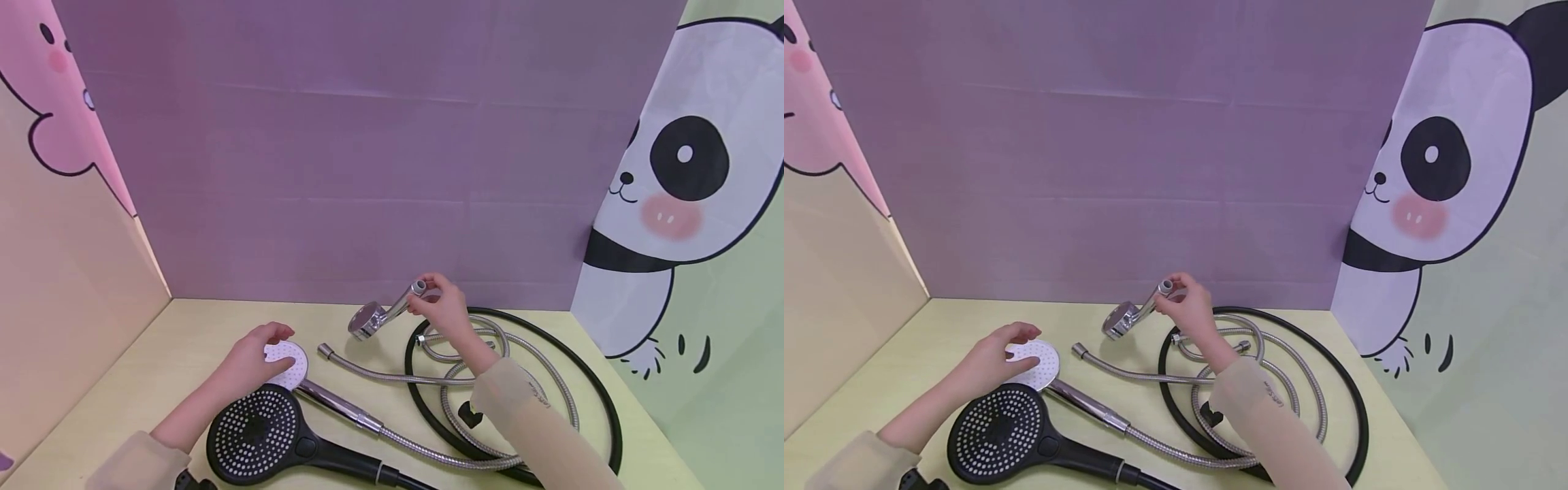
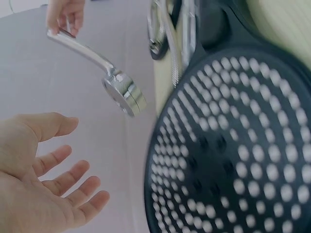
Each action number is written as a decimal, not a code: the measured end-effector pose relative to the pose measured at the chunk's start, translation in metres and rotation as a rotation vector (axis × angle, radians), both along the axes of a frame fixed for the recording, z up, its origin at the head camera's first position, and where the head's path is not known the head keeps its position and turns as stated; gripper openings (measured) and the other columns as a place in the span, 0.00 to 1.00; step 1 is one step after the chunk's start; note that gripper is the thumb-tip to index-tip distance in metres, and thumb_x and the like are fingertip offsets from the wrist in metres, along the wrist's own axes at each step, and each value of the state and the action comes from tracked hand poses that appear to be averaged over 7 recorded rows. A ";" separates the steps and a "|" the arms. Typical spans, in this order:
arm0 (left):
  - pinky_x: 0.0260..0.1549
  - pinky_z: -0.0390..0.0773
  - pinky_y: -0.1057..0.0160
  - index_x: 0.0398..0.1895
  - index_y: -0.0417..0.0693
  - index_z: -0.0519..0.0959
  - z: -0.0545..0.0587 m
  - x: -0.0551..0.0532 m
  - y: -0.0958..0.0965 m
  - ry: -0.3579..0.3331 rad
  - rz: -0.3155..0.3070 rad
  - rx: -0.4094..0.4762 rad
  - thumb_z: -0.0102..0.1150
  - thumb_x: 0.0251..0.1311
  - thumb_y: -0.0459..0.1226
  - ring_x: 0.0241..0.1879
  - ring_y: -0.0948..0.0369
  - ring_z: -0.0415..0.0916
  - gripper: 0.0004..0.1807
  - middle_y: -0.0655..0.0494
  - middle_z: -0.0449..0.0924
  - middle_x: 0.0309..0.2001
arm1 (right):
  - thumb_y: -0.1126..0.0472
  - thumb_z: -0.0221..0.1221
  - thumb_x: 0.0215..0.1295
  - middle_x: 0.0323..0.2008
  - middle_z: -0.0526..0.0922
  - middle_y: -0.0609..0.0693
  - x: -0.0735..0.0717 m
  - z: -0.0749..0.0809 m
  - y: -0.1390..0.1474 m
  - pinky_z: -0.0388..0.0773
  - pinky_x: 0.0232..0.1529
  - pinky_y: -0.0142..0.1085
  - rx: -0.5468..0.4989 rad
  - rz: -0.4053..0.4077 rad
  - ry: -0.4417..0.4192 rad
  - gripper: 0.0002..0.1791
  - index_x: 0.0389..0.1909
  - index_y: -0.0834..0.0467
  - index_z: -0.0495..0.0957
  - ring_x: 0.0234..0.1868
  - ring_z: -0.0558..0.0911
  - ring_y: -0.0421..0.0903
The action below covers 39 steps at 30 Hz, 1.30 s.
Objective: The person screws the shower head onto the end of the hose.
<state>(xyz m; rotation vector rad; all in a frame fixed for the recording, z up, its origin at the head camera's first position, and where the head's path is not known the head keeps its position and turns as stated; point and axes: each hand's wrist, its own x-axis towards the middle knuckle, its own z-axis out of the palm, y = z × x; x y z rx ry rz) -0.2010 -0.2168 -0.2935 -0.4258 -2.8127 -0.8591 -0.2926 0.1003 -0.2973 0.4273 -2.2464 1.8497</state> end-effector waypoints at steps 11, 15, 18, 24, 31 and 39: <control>0.47 0.79 0.49 0.54 0.37 0.71 0.017 0.012 0.028 -0.045 -0.031 0.210 0.64 0.56 0.35 0.50 0.46 0.74 0.24 0.43 0.76 0.50 | 0.67 0.64 0.56 0.37 0.78 0.55 0.018 0.021 0.006 0.85 0.34 0.38 -0.063 0.019 0.011 0.17 0.46 0.62 0.73 0.28 0.85 0.44; 0.48 0.79 0.51 0.55 0.39 0.70 0.025 0.019 0.042 -0.089 -0.043 0.281 0.64 0.56 0.36 0.51 0.48 0.74 0.24 0.44 0.76 0.51 | 0.66 0.64 0.57 0.38 0.77 0.55 0.025 0.027 0.008 0.85 0.36 0.40 -0.093 0.026 0.025 0.18 0.47 0.61 0.72 0.29 0.86 0.45; 0.48 0.79 0.55 0.56 0.42 0.70 0.028 0.023 0.050 -0.149 -0.042 0.353 0.64 0.57 0.37 0.52 0.50 0.74 0.24 0.47 0.75 0.52 | 0.65 0.64 0.57 0.37 0.76 0.54 0.030 0.029 0.009 0.85 0.36 0.38 -0.128 0.029 0.042 0.18 0.47 0.61 0.72 0.29 0.86 0.44; 0.50 0.78 0.59 0.58 0.44 0.69 0.028 0.030 0.065 -0.256 -0.054 0.509 0.62 0.58 0.38 0.55 0.51 0.72 0.24 0.48 0.74 0.54 | 0.68 0.64 0.57 0.34 0.78 0.52 0.044 0.033 0.008 0.85 0.37 0.39 -0.224 0.038 0.103 0.16 0.45 0.61 0.72 0.28 0.85 0.47; 0.48 0.79 0.65 0.61 0.39 0.65 0.029 0.037 0.086 -0.379 -0.130 0.766 0.61 0.60 0.37 0.53 0.53 0.73 0.27 0.43 0.71 0.56 | 0.69 0.63 0.58 0.31 0.81 0.50 0.061 0.035 0.003 0.85 0.38 0.39 -0.285 0.067 0.187 0.17 0.46 0.62 0.71 0.28 0.85 0.46; 0.51 0.78 0.59 0.65 0.43 0.63 0.025 0.039 0.111 -0.440 -0.140 0.976 0.58 0.61 0.35 0.54 0.57 0.73 0.29 0.43 0.69 0.58 | 0.70 0.63 0.57 0.31 0.79 0.51 0.078 0.034 -0.005 0.84 0.40 0.41 -0.346 0.101 0.188 0.17 0.46 0.64 0.69 0.29 0.86 0.45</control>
